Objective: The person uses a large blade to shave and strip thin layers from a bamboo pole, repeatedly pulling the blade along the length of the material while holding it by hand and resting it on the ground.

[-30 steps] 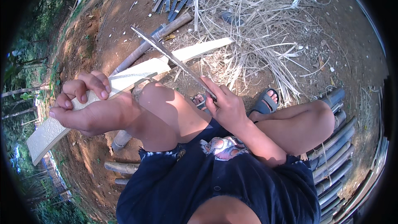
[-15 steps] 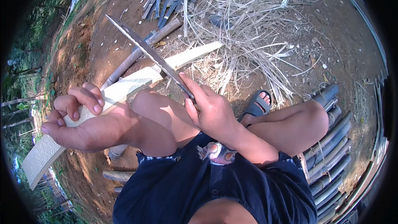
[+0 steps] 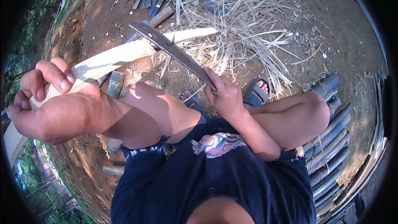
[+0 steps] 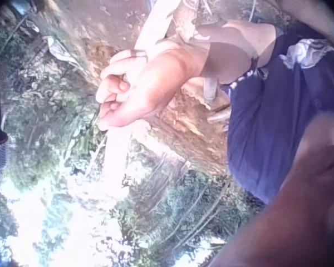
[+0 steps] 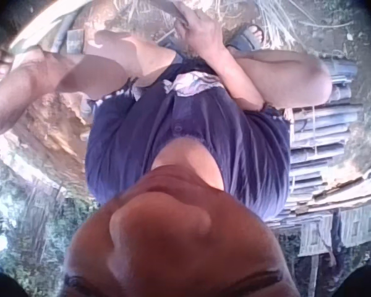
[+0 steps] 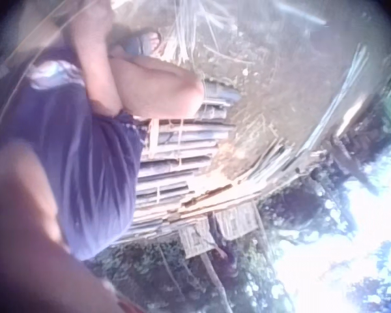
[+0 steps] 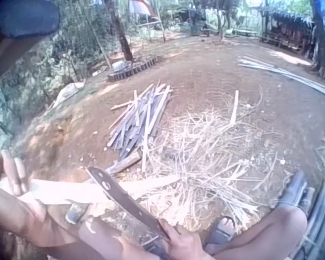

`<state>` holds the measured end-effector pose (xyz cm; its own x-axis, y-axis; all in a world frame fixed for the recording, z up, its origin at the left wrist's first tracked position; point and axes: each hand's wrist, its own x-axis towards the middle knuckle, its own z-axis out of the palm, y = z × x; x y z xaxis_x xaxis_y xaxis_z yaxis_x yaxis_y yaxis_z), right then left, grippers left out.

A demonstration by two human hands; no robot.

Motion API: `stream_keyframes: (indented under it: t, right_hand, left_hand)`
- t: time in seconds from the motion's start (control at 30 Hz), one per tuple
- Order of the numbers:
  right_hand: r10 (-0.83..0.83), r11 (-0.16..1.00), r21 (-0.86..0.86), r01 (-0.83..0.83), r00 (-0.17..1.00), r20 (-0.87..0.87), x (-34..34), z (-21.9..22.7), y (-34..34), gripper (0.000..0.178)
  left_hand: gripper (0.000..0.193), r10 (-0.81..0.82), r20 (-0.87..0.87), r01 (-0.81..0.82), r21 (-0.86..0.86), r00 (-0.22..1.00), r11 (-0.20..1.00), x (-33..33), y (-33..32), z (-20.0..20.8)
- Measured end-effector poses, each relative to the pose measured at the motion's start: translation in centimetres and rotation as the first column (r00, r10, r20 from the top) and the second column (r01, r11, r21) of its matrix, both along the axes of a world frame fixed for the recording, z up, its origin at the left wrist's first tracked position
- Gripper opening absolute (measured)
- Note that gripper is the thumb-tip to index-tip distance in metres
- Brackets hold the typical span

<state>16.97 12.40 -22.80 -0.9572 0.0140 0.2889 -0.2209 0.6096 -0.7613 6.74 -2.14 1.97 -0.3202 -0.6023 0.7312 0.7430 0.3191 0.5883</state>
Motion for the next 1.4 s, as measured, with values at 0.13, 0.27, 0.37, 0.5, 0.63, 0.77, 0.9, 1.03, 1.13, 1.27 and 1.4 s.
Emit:
stream_keyframes:
  t: [0.13,0.27,0.37,0.5,0.63,0.77,0.9,1.03,1.13,1.27,1.4]
  right_hand:
    - [0.074,0.963,-0.264,-0.057,0.996,0.054,-0.1,4.9,1.9,0.048]
    - [0.158,0.901,-0.421,-0.106,0.983,0.092,0.1,10.3,1.5,0.036]
    - [0.031,0.908,-0.4,-0.123,0.973,-0.23,-1.1,12.5,1.3,0.039]
    - [-0.071,0.968,-0.249,-0.012,0.944,-0.322,-2.9,11.3,1.0,0.044]
    - [-0.025,0.993,-0.118,0.026,1.0,0.015,-4.2,6.6,1.8,0.028]
    - [-0.004,0.976,-0.218,0.0,1.0,-0.019,-3.9,10.1,3.2,0.024]
    - [-0.127,0.979,-0.191,0.076,0.953,-0.273,-4.9,8.0,2.3,0.025]
    - [-0.153,0.986,0.116,0.121,0.93,0.335,-6.4,-2.3,4.8,0.025]
    - [-0.147,0.989,0.041,0.143,0.902,0.406,-7.4,-3.9,6.5,0.026]
    - [-0.03,0.986,-0.161,0.039,0.998,0.055,-6.1,2.1,3.1,0.031]
    - [-0.042,0.998,0.052,0.032,0.978,0.204,-6.2,-1.5,2.2,0.036]
  left_hand:
    - [0.022,-0.16,-0.016,0.16,0.016,0.987,0.987,-2.3,0.2,0.9]
    - [0.03,-0.153,0.014,0.152,0.07,0.988,0.986,-1.8,1.5,1.5]
    - [0.035,-0.15,0.017,0.148,0.057,0.989,0.987,-3.4,3.4,1.9]
    - [0.045,-0.172,-0.031,0.172,0.005,0.985,0.985,-3.9,5.0,3.1]
    - [0.048,-0.241,-0.09,0.244,0.019,0.966,0.97,-4.6,4.9,1.9]
    - [0.049,-0.219,-0.082,0.217,-0.037,0.972,0.976,-5.0,5.9,1.8]
    - [0.036,-0.314,-0.109,0.325,0.107,0.943,0.94,-4.8,7.7,2.9]
    - [0.045,-0.31,-0.096,0.311,0.002,0.946,0.95,-5.2,7.7,2.2]
    - [0.044,-0.238,-0.103,0.23,-0.077,0.966,0.97,-6.0,7.4,2.2]
    - [0.034,-0.203,-0.033,0.204,0.022,0.979,0.979,-5.9,5.4,1.9]
    - [0.023,-0.261,-0.006,0.261,0.066,0.965,0.963,-4.4,1.7,1.5]
